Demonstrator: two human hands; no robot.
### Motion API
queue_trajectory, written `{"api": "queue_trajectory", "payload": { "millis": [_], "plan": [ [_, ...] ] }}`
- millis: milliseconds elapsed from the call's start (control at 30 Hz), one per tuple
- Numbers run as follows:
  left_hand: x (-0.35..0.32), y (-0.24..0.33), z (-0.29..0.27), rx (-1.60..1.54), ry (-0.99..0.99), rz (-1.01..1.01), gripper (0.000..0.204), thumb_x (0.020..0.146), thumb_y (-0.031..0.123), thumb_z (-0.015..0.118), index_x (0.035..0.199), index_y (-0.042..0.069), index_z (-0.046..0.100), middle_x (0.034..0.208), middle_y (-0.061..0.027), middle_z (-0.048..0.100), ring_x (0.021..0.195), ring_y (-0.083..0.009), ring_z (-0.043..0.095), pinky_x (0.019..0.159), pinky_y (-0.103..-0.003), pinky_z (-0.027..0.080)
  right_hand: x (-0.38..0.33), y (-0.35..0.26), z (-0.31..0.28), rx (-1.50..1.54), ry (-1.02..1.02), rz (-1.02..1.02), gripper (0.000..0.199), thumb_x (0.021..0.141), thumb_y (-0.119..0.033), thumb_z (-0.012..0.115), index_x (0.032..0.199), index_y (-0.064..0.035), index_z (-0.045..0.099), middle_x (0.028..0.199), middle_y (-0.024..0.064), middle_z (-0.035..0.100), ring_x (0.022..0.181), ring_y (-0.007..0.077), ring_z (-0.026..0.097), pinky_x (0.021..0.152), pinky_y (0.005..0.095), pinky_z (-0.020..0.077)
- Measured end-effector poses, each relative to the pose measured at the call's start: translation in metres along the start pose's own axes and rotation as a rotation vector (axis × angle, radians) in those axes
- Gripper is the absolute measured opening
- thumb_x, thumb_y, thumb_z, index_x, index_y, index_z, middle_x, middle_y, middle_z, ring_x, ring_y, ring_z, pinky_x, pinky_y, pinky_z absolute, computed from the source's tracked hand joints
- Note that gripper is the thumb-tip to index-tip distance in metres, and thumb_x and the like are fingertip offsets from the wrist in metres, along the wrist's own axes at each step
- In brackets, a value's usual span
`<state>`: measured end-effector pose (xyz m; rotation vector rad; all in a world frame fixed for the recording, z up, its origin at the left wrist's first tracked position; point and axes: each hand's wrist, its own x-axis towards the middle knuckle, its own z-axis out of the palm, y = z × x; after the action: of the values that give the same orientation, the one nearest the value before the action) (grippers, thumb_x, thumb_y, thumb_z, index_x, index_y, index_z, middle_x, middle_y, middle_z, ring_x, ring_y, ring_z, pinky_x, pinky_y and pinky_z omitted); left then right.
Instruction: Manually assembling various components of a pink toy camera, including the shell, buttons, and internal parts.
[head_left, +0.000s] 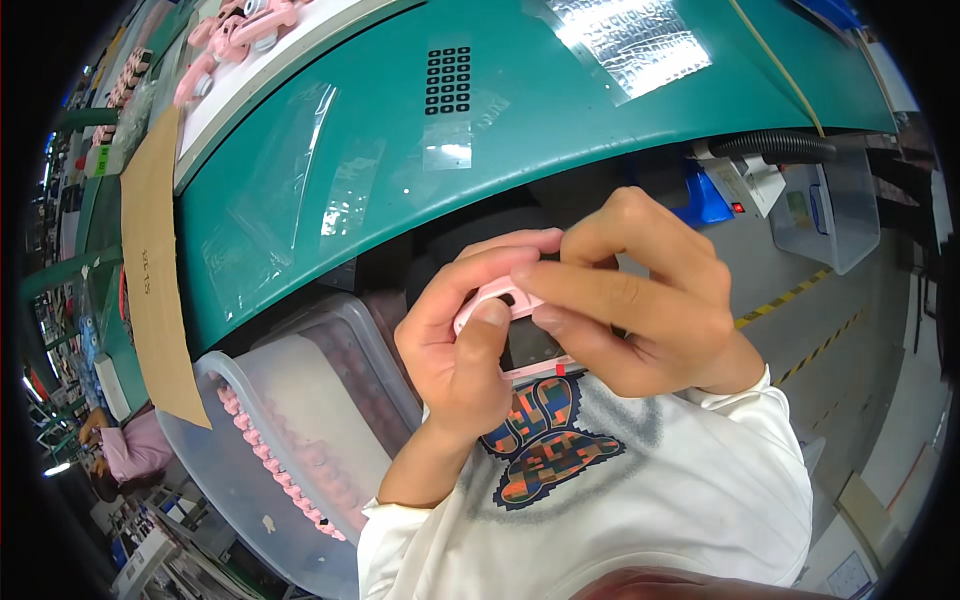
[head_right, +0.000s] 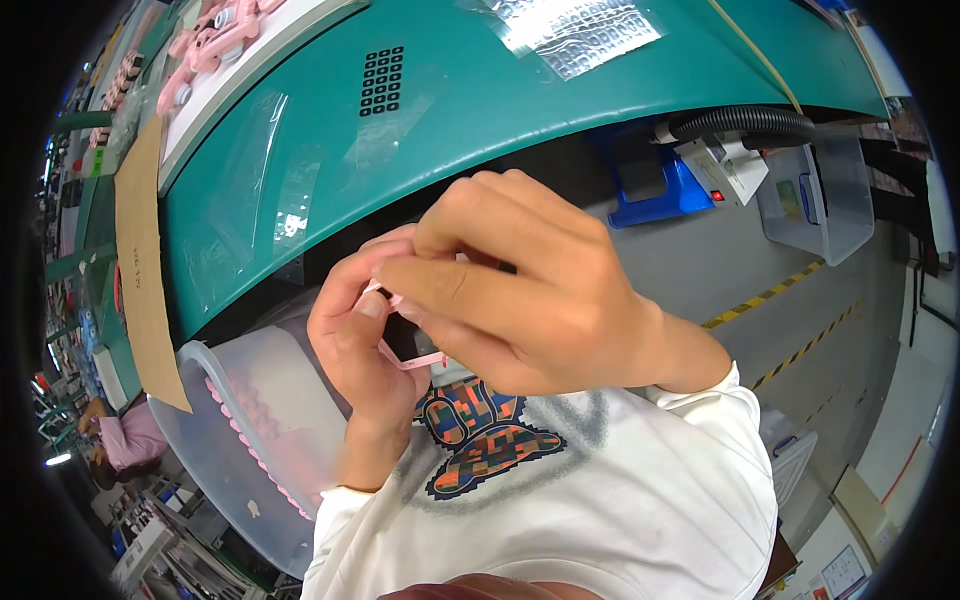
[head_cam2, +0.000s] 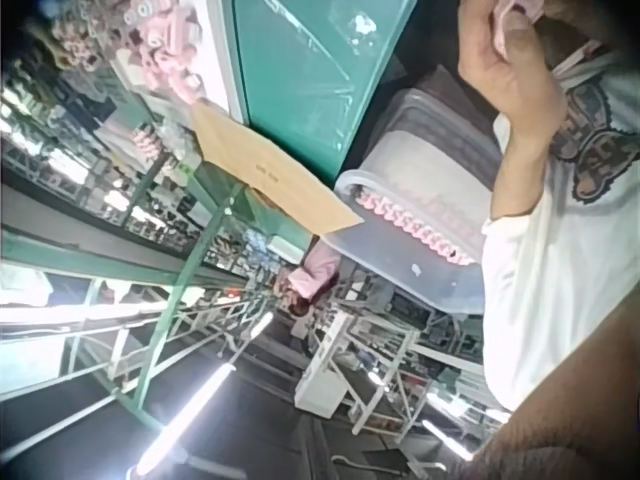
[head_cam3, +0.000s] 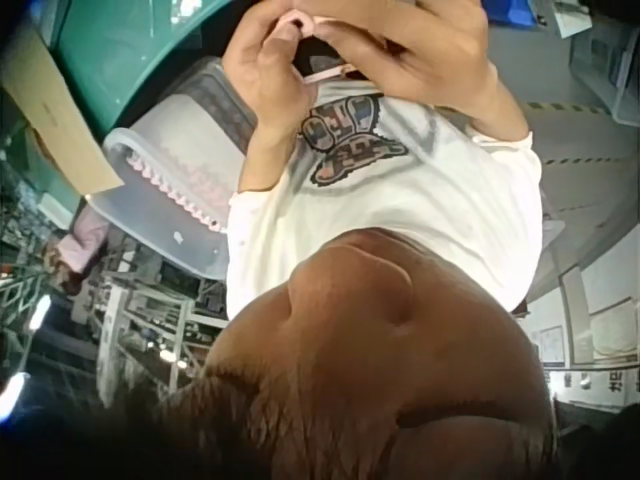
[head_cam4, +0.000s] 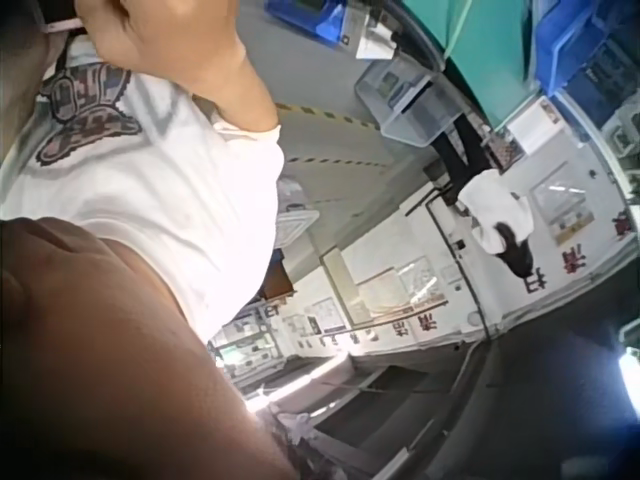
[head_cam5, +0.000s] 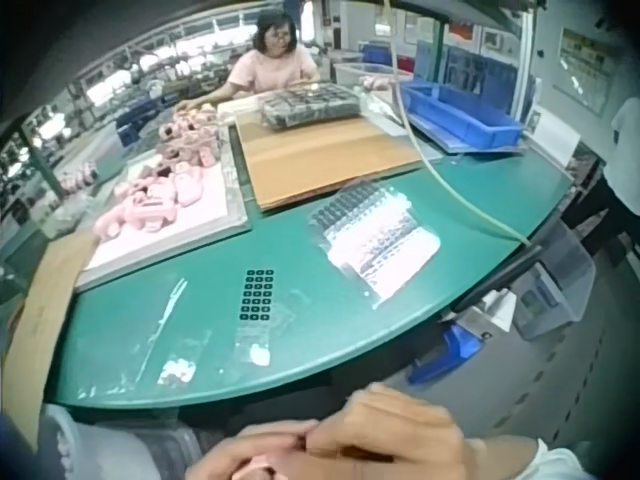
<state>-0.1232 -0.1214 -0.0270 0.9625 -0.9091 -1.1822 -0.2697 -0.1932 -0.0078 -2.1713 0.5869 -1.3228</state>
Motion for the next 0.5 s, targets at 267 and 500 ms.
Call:
{"api": "queue_trajectory", "payload": {
  "millis": [267, 500],
  "plan": [
    [-0.002, -0.003, -0.006, -0.056, 0.011, 0.056, 0.032, 0.086, 0.012, 0.052, 0.112, -0.003, 0.064, 0.117, -0.0223, 0.066, 0.101, -0.0269, 0.063, 0.090, -0.035, 0.050, 0.001, 0.004, 0.012, 0.153, 0.039, 0.099, 0.023, 0.068, 0.003, 0.068, 0.089, -0.0014, 0.074, 0.081, 0.0069, 0.057, 0.063, 0.0141, 0.042, 0.056, 0.0237, 0.0384],
    [-0.003, -0.003, -0.005, -0.046, 0.044, 0.042, 0.030, 0.085, 0.010, 0.053, 0.110, -0.003, 0.064, 0.113, -0.0216, 0.067, 0.096, -0.0255, 0.062, 0.086, -0.034, 0.050, -0.001, 0.007, 0.022, 0.134, 0.113, 0.023, 0.022, 0.067, 0.003, 0.067, 0.087, -0.0023, 0.073, 0.080, 0.0059, 0.056, 0.063, 0.0146, 0.041, 0.055, 0.0244, 0.0382]
  ]
}}
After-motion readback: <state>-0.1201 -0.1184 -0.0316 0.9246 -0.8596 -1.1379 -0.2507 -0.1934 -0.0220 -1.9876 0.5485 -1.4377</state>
